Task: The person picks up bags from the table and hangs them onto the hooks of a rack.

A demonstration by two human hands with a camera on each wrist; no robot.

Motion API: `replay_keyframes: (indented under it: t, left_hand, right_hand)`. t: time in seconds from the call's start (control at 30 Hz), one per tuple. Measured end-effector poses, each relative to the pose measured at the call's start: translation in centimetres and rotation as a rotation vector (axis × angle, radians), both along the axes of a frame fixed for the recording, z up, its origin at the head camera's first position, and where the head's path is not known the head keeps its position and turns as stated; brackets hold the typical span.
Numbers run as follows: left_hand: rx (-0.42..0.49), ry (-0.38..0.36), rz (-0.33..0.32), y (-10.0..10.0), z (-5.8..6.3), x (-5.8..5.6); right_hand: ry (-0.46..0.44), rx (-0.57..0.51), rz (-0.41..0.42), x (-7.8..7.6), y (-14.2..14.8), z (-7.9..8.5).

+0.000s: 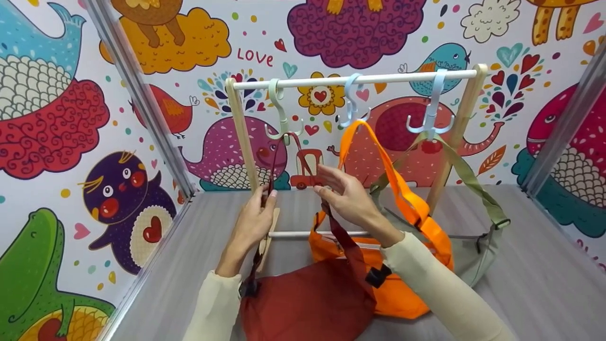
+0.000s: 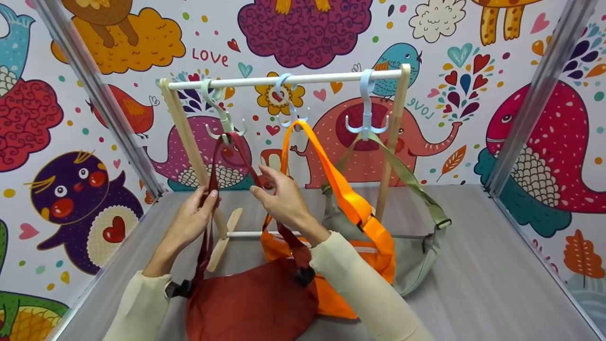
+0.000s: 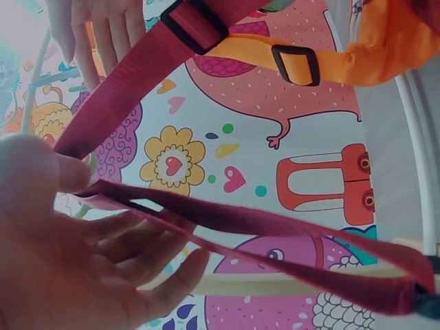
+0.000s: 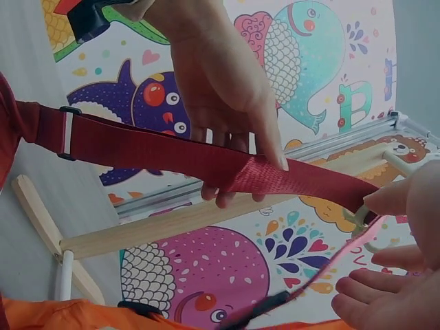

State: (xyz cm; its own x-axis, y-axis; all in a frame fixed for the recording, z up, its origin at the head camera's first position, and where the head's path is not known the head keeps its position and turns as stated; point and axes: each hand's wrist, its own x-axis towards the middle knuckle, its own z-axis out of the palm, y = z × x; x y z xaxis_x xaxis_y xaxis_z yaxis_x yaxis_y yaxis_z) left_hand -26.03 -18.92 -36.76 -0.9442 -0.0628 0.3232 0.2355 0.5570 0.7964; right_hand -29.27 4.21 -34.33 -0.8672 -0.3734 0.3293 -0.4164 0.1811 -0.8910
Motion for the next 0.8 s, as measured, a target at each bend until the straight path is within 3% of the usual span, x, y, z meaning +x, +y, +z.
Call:
replay_keyframes:
  t: [0.3, 0.8]
  left_hand:
    - [-0.076, 0.053, 0.014, -0.5, -0.4, 0.3]
    - [-0.140, 0.062, 0.051, -2.2, -2.0, 1.5]
  right_hand:
    - [0.038, -0.008, -0.002, 0.8, 3.3, -0.9]
    - [0.213, 0.077, -0.062, 2.9, 10.1, -2.7]
